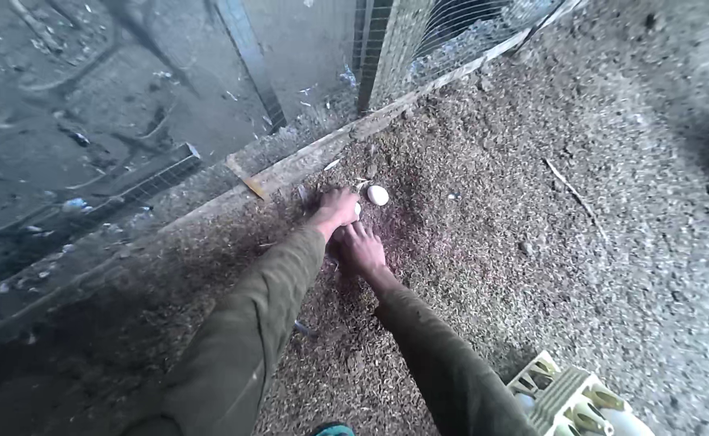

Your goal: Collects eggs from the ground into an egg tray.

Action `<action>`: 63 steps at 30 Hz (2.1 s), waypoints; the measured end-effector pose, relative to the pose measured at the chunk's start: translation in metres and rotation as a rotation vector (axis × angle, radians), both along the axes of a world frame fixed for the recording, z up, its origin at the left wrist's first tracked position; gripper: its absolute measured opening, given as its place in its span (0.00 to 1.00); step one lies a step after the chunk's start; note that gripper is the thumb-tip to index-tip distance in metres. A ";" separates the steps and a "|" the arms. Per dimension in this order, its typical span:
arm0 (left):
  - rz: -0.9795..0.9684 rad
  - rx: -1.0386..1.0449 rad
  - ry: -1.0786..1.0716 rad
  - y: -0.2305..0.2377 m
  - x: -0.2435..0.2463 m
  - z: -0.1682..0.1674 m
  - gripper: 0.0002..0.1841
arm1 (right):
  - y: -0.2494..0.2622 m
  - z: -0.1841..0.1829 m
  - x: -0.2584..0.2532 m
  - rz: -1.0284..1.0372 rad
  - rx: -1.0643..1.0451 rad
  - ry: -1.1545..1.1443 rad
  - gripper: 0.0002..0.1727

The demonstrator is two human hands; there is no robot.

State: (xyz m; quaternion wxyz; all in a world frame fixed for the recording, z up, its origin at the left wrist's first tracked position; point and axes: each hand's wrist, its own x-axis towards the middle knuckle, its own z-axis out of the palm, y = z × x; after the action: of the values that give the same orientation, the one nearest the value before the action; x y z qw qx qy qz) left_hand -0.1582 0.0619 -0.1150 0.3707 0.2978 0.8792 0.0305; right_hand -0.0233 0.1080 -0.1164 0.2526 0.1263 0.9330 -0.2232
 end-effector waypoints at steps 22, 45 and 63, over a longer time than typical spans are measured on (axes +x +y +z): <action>-0.180 0.027 0.174 0.068 -0.004 0.039 0.21 | 0.004 0.011 -0.003 0.203 -0.111 -0.100 0.30; -0.057 0.000 0.256 0.050 -0.007 0.063 0.34 | 0.005 0.029 0.008 0.104 -0.001 -0.125 0.28; 0.611 0.548 0.011 -0.043 0.051 0.099 0.29 | 0.041 0.036 0.031 0.483 0.009 -0.192 0.34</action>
State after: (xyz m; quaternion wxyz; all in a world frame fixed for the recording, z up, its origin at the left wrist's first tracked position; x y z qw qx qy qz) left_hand -0.1067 0.0191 -0.0159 0.2469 0.1106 0.8885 0.3706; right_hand 0.0082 0.1490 -0.0803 0.3854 -0.0785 0.9088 -0.1392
